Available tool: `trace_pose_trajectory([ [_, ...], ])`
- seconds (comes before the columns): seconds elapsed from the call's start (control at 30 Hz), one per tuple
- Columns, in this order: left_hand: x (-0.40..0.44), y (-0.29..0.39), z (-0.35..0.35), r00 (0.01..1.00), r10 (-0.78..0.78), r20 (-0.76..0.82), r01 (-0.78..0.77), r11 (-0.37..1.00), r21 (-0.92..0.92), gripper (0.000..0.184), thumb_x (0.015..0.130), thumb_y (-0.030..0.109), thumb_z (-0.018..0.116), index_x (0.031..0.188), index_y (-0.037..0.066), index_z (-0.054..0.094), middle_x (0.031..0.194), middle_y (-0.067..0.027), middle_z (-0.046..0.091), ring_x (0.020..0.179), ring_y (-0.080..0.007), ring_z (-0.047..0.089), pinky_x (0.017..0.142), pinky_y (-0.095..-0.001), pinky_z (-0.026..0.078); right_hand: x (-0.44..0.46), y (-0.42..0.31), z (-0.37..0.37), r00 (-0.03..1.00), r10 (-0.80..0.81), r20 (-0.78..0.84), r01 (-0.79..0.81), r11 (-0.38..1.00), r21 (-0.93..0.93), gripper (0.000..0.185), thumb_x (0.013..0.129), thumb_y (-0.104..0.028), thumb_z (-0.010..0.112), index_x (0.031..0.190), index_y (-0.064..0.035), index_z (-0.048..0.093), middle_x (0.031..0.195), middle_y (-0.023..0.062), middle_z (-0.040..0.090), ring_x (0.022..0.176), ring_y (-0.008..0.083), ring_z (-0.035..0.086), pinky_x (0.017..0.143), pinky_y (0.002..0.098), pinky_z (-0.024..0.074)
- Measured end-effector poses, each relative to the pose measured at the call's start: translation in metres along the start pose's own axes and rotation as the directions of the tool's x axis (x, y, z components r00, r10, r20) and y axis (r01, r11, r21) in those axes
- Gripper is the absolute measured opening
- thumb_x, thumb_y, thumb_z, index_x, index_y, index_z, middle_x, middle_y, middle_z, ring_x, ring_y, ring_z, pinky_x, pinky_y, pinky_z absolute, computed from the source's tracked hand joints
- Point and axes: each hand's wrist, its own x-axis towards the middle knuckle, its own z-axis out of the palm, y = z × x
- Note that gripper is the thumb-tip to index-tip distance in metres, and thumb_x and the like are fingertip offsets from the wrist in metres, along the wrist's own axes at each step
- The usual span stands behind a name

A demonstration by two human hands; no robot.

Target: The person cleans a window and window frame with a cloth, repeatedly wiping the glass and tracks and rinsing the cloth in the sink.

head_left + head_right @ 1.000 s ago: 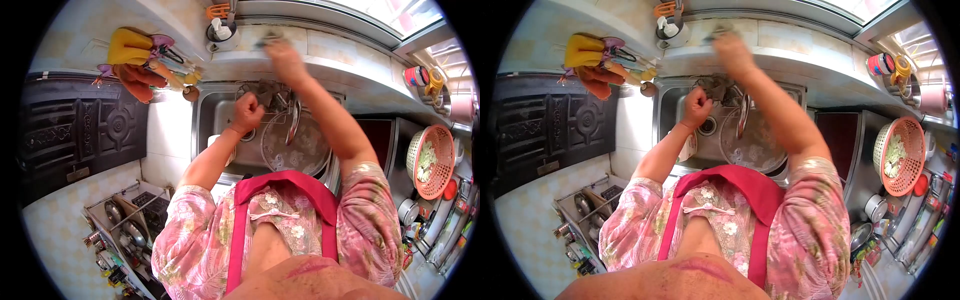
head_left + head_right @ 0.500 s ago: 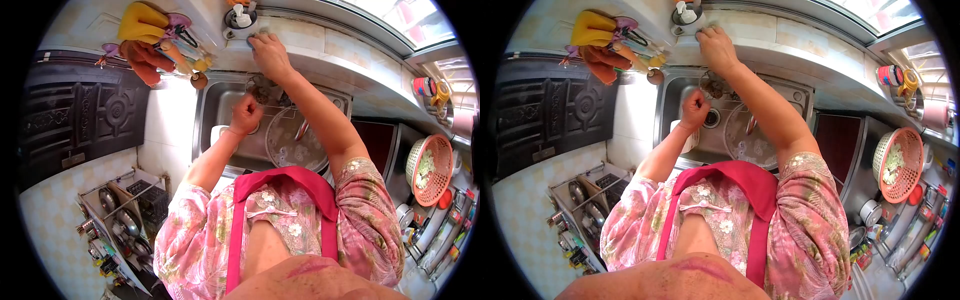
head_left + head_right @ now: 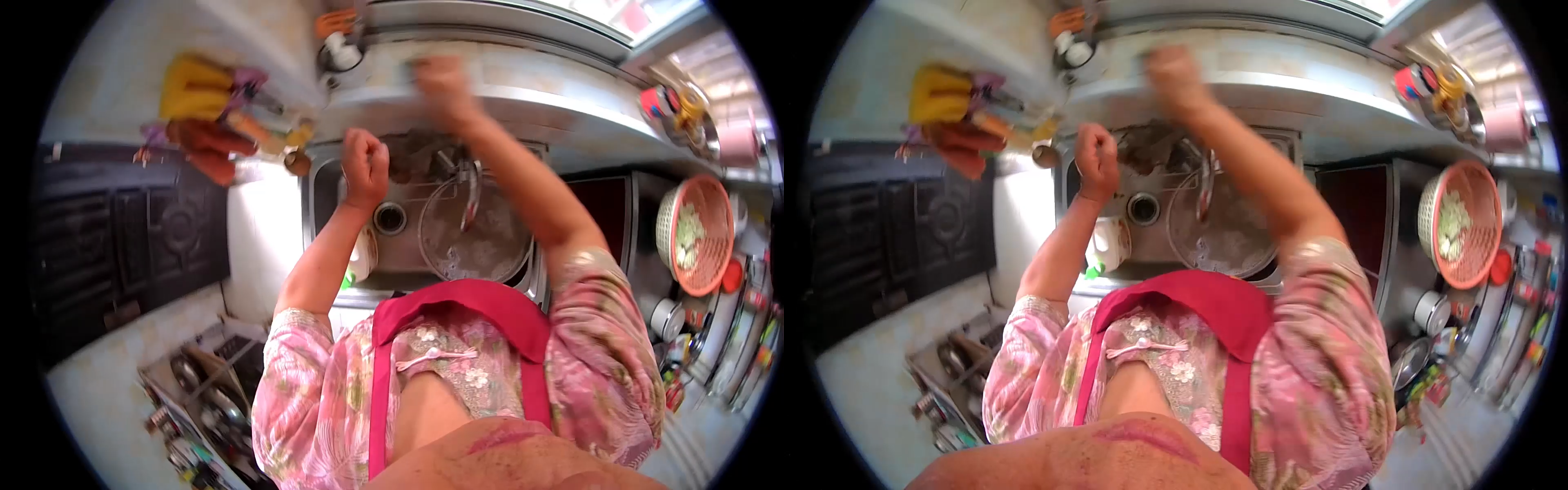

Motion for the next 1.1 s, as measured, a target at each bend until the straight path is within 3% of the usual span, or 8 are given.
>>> trace_pose_trajectory([
  [0.1, 0.07, 0.023, 0.037, 0.98, 0.196, -0.02, -0.195, 0.98, 0.024, 0.018, 0.082, 0.013, 0.055, 0.096, 0.002, 0.055, 0.097, -0.0151, 0.054, 0.089, -0.0309, 0.05, 0.078, -0.0359, 0.042, 0.029, -0.04, -0.01, 0.876, 0.051, 0.479, -0.042, 0.999, -0.029, 0.05, 0.086, -0.033, 0.049, 0.13, -0.0099, 0.048, 0.141, 0.0093, 0.039, 0.135, 0.0318, 0.029, 0.105, 0.0619, 0.0235],
  [0.37, 0.118, -0.029, 0.097, 0.905, 0.068, 0.42, -0.322, 0.753, 0.573, 0.059, 0.085, 0.04, 0.053, 0.132, 0.005, 0.044, 0.135, -0.0151, 0.044, 0.128, -0.0317, 0.037, 0.104, -0.0461, 0.029, -0.038, 0.118, -0.105, 0.681, 0.459, 0.57, -0.152, 0.851, -0.503, 0.066, 0.094, -0.058, 0.018, 0.146, -0.0174, 0.023, 0.153, 0.0014, 0.021, 0.14, 0.0192, 0.021, 0.112, 0.0558, 0.0122],
  [0.6, 0.118, -0.017, 0.102, 0.891, -0.078, 0.447, -0.29, 0.661, 0.692, 0.062, 0.083, 0.045, 0.053, 0.131, 0.007, 0.044, 0.139, -0.0128, 0.042, 0.132, -0.0302, 0.034, 0.104, -0.0489, 0.026, -0.089, 0.194, -0.143, 0.676, 0.702, 0.224, -0.418, 0.616, -0.668, 0.066, 0.093, -0.054, 0.033, 0.143, -0.0104, 0.032, 0.15, 0.0082, 0.029, 0.138, 0.0234, 0.027, 0.107, 0.0619, 0.0153],
  [0.63, 0.117, -0.016, 0.104, 0.893, -0.081, 0.443, -0.282, 0.667, 0.69, 0.062, 0.083, 0.045, 0.052, 0.131, 0.007, 0.044, 0.139, -0.0128, 0.042, 0.132, -0.03, 0.034, 0.104, -0.0488, 0.026, -0.046, 0.155, -0.16, 0.487, 0.729, 0.481, -0.441, 0.68, -0.585, 0.07, 0.093, -0.056, 0.032, 0.143, -0.0078, 0.031, 0.151, 0.0106, 0.026, 0.139, 0.0238, 0.023, 0.108, 0.0618, 0.0147],
  [0.77, 0.115, -0.022, 0.101, 0.895, -0.054, 0.442, -0.291, 0.68, 0.673, 0.06, 0.082, 0.043, 0.051, 0.13, 0.007, 0.044, 0.138, -0.0125, 0.042, 0.132, -0.0292, 0.034, 0.104, -0.0488, 0.026, -0.033, 0.085, -0.069, 0.897, 0.355, 0.264, -0.238, 0.891, -0.387, 0.071, 0.091, -0.058, 0.034, 0.138, -0.0051, 0.038, 0.14, 0.0139, 0.043, 0.131, 0.0277, 0.038, 0.106, 0.0572, 0.0225],
  [0.93, 0.116, -0.025, 0.099, 0.892, -0.013, 0.452, -0.326, 0.674, 0.663, 0.06, 0.082, 0.042, 0.052, 0.131, 0.008, 0.044, 0.138, -0.0121, 0.043, 0.131, -0.0294, 0.034, 0.102, -0.0485, 0.027, -0.063, 0.169, -0.138, 0.633, 0.664, 0.399, -0.424, 0.728, -0.539, 0.068, 0.091, -0.056, 0.039, 0.138, -0.0078, 0.039, 0.146, 0.0099, 0.037, 0.136, 0.0242, 0.03, 0.106, 0.0629, 0.0187],
  [1.0, 0.114, -0.024, 0.102, 0.902, -0.017, 0.432, -0.318, 0.652, 0.688, 0.061, 0.081, 0.042, 0.052, 0.131, 0.008, 0.043, 0.138, -0.012, 0.043, 0.131, -0.0295, 0.035, 0.102, -0.0482, 0.028, -0.093, 0.194, -0.149, 0.84, 0.533, 0.101, -0.406, 0.742, -0.534, 0.068, 0.088, -0.058, 0.045, 0.131, -0.0055, 0.046, 0.137, 0.0135, 0.046, 0.129, 0.0274, 0.04, 0.104, 0.0657, 0.0184],
  [1.1, 0.115, -0.024, 0.103, 0.9, 0.0, 0.436, -0.327, 0.662, 0.675, 0.061, 0.081, 0.042, 0.052, 0.132, 0.008, 0.044, 0.138, -0.0116, 0.042, 0.131, -0.0296, 0.035, 0.102, -0.0478, 0.028, -0.054, 0.131, -0.114, 0.775, 0.553, 0.308, -0.338, 0.773, -0.538, 0.07, 0.086, -0.06, 0.046, 0.131, -0.0059, 0.048, 0.14, 0.0097, 0.044, 0.132, 0.025, 0.037, 0.104, 0.0634, 0.0219],
])
